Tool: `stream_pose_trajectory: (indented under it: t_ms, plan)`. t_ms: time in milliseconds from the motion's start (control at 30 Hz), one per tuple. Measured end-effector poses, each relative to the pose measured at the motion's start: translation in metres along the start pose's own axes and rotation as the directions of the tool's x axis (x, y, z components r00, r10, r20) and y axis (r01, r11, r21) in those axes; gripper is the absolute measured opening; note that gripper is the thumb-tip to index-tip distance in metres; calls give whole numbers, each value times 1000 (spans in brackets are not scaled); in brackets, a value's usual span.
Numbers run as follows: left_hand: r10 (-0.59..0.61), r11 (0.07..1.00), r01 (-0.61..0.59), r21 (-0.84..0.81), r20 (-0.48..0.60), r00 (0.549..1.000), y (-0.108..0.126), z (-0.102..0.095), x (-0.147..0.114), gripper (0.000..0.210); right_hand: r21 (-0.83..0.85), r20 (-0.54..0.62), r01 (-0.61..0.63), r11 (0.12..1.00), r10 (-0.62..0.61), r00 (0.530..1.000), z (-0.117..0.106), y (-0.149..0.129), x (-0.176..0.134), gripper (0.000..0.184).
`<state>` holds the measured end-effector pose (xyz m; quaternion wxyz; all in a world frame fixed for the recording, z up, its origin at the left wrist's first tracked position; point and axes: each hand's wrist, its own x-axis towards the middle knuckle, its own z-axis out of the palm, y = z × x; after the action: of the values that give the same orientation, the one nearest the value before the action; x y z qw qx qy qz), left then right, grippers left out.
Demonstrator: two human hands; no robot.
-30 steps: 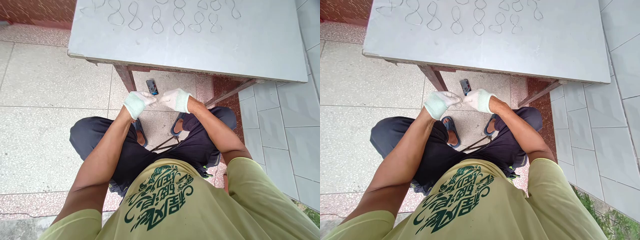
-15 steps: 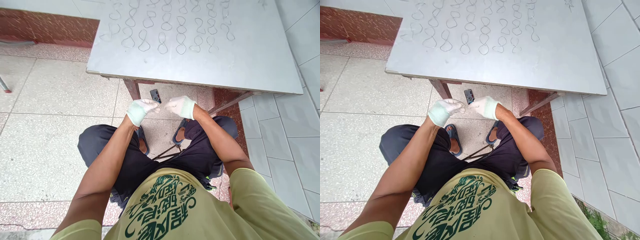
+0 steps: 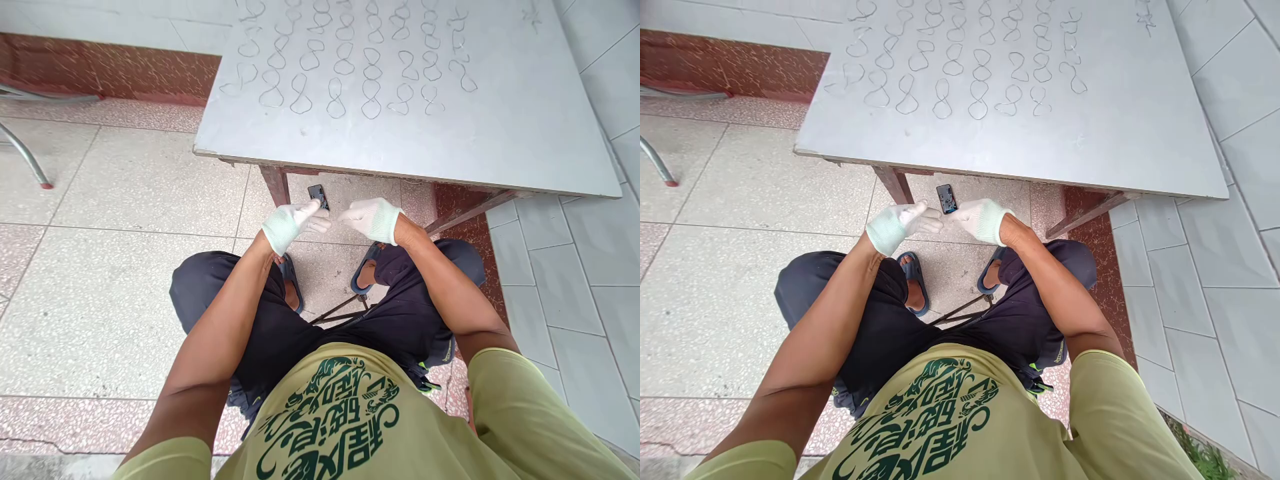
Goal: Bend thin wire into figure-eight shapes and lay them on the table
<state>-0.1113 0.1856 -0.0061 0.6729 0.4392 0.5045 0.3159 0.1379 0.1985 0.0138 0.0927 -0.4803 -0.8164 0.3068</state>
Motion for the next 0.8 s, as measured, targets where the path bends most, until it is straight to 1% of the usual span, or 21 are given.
stream_pose_trajectory:
  t_ms: [100,167,267,400,533,600,700,800]
  plan:
    - [23,996,-24,91,13,1000,1,-2,1,62,20,2,23,1000,-23,1000,2,4,-2,27]
    - [28,990,-28,135,6,1000,0,-2,2,55,8,29,29,1000,-29,999,4,5,-2,28]
    - [41,985,-35,171,-34,999,-1,-2,3,47,-111,92,41,993,-31,995,5,2,-1,29]
    - [81,984,-64,169,-93,992,-2,-2,-1,41,-223,135,76,972,-46,990,-2,-9,-1,34]
    - [119,988,-103,114,-145,982,-2,-2,-6,41,-343,162,115,932,-62,985,-9,-18,-4,43]
    - [105,992,-93,88,-141,984,-2,-2,-5,43,-336,131,89,938,-47,990,-9,-18,-4,42]
    - [44,997,-36,68,-114,992,-4,-4,0,44,-309,90,39,950,-12,996,-4,-14,-1,37]
    - [5,995,4,99,-95,995,-6,-7,5,43,-283,104,57,957,-29,994,0,-12,0,41]
